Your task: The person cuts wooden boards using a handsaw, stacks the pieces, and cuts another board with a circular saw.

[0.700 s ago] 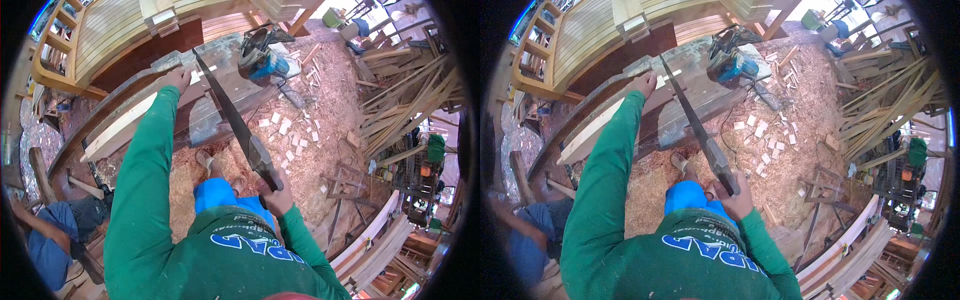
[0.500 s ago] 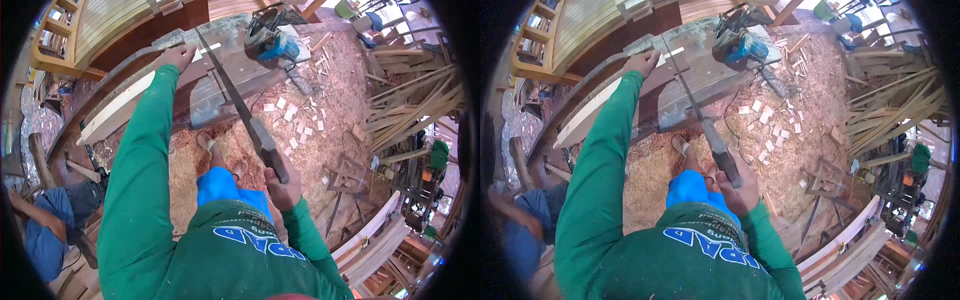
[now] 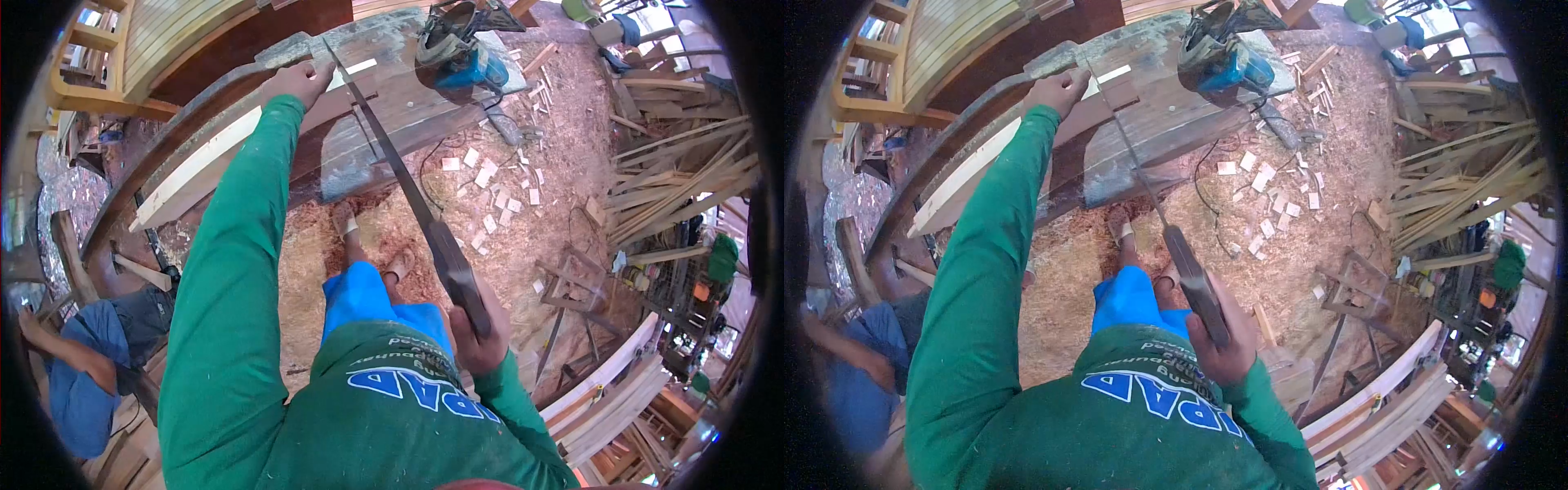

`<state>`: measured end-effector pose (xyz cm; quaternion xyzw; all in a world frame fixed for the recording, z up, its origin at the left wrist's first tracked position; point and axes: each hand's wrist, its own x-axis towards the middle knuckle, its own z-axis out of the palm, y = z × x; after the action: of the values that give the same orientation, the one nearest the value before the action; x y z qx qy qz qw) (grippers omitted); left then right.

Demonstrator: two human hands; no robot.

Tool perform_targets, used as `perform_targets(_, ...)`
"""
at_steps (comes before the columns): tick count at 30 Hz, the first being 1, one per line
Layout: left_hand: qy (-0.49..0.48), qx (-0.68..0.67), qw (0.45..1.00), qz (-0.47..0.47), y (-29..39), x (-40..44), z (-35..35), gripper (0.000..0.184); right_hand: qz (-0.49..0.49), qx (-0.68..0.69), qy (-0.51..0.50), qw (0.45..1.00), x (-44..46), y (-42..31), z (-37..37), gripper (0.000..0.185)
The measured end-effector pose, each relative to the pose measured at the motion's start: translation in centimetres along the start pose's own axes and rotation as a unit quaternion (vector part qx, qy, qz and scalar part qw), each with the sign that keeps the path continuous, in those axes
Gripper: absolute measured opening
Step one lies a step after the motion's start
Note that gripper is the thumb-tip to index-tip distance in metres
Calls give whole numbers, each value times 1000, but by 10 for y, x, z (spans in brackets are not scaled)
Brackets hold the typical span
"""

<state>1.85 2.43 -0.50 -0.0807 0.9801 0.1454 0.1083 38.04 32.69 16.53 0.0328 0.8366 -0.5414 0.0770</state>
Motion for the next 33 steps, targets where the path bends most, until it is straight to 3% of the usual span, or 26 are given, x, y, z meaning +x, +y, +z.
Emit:
perform_targets(5, -2, -6, 1000, -5, 0, 2, -1, 80, 50, -2, -23, 998, 69, -9, 30, 56)
perform_targets(8, -2, 0, 1000, -1, -1, 5, 1, 78, -3, -25, -3, 1000, 67, -1, 28, 58)
perform_targets(14, -36, 12, 999, 4, 11, -7, -18, 77, 6, -48, -17, 999, -6, -2, -12, 59)
perform_targets(19, -28, 7, 1000, 9, 12, -9, -16, 75, 6, -25, 18, 1000, 92, 8, 38, 51)
perform_targets(21, -23, 3, 1000, 0, 11, -12, -17, 73, 48, 25, -27, 998, 149, 0, 55, 47)
perform_targets(23, -28, 0, 1000, -3, 10, -11, -19, 71, 6, 34, 4, 999, 156, -2, 63, 47)
perform_targets(29, 5, -28, 1000, 1, 1, 1, -2, 62, -15, -28, 8, 999, 31, -6, 16, 49)
perform_targets(31, 0, -24, 1000, 3, 5, -3, -8, 58, 83, -33, -24, 996, -10, -22, -6, 53)
perform_targets(33, 6, -21, 1000, 10, 5, -2, -4, 59, 55, -39, -19, 998, 4, -27, -2, 54)
